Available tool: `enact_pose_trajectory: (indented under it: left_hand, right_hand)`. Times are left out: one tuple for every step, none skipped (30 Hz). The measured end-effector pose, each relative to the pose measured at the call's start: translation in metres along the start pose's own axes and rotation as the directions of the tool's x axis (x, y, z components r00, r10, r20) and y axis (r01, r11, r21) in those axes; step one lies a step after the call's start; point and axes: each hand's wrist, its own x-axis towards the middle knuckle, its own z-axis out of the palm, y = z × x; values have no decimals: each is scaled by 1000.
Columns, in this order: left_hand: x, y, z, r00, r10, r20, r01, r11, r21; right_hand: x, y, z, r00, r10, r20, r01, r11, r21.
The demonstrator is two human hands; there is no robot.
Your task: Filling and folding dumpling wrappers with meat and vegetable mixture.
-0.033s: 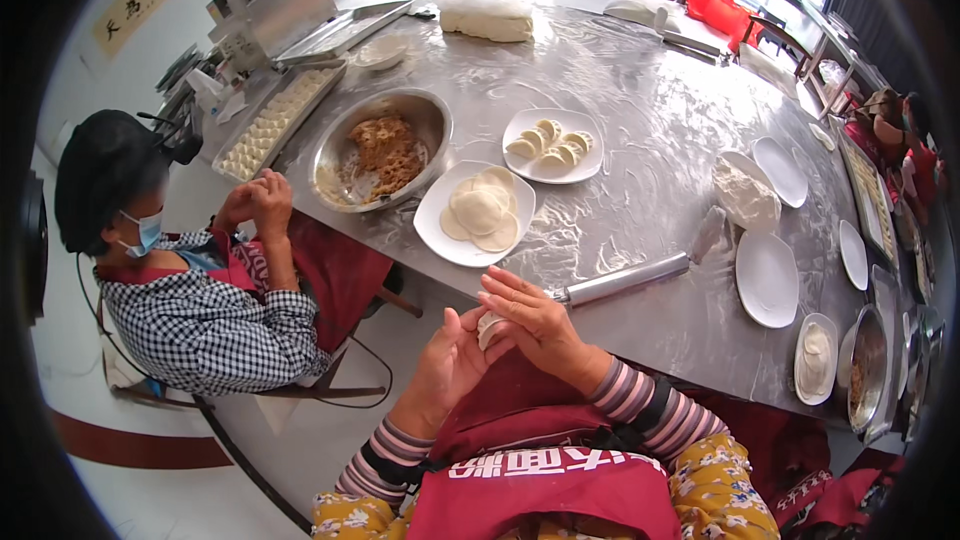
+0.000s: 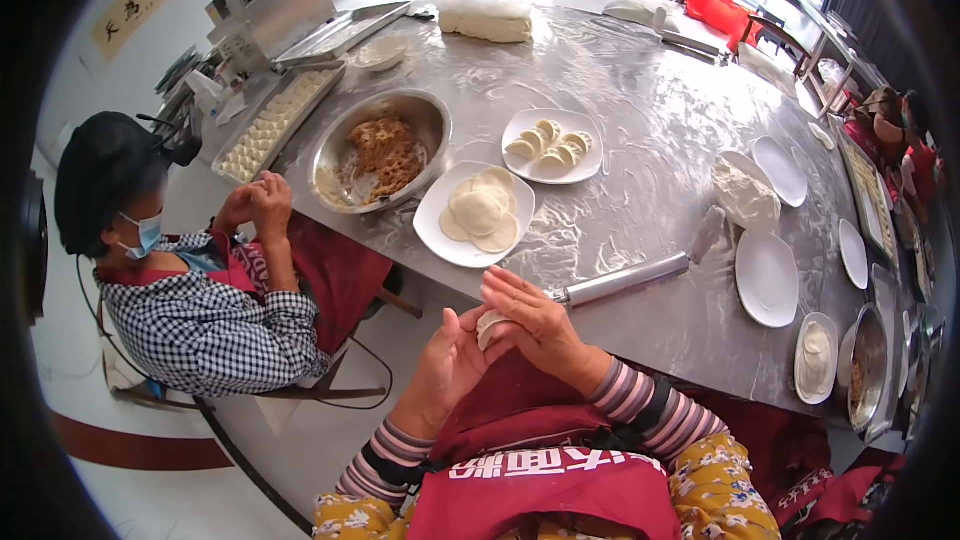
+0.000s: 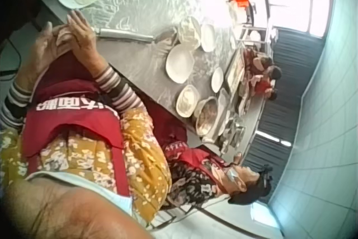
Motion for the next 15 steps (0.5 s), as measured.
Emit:
enact_pose_trajectory:
  left_hand:
    - [0, 2, 1, 1000, -3, 16, 3, 1000, 13]
    - [0, 3, 0, 1000, -6, 19, 5, 1000, 15]
    - [0, 2, -2, 999, 4, 34, -3, 1000, -26]
    - [-1, 1, -3, 999, 13, 50, -9, 998, -68]
    - [0, 0, -3, 998, 9, 54, -5, 998, -67]
    - [1, -2, -2, 999, 22, 23, -20, 998, -63]
    - [2, -3, -2, 999, 36, -9, -37, 998, -57]
    - [2, -3, -3, 999, 35, -6, -35, 998, -56]
    - [2, -3, -5, 999, 41, 2, -41, 997, -67]
    - [3, -3, -7, 999, 48, 10, -47, 996, -78]
    - [4, -2, -7, 999, 47, 13, -46, 996, -76]
    - [5, -1, -6, 999, 49, 10, -48, 996, -74]
    - [5, -1, -4, 999, 50, 5, -49, 996, -74]
    - [6, -1, -3, 999, 48, 10, -48, 996, -75]
    - [8, -2, -2, 998, 59, -8, -60, 996, -72]
  right_hand:
    - [1, -3, 0, 1000, 0, -3, 0, 1000, -2]
    - [1, -6, 0, 999, 11, -49, -12, 1000, -2]
    - [2, -7, 0, 995, 23, -94, -23, 1000, -3]
    - [0, -4, -1, 995, 24, -98, -25, 1000, -6]
    - [-3, 1, -2, 998, 11, -63, -15, 998, -65]
    - [-4, 4, -3, 1000, 0, -26, -3, 992, -124]
    - [-4, 3, -3, 1000, 0, -30, -3, 992, -126]
    - [-3, 0, -2, 999, 11, -34, -17, 981, -193]
    - [-2, -3, -1, 999, 22, -38, -31, 965, -259]
    - [-1, -5, 2, 999, 21, -41, -31, 965, -261]
    - [1, -6, 5, 993, 18, -119, -44, 976, -213]
    - [3, -6, 7, 980, 19, -196, -52, 985, -164]
    - [1, -3, 5, 980, 18, -198, -52, 985, -167]
    - [-1, 2, 3, 989, 10, -145, -44, 972, -232]
    - [-2, 5, 1, 996, 5, -92, -32, 954, -297]
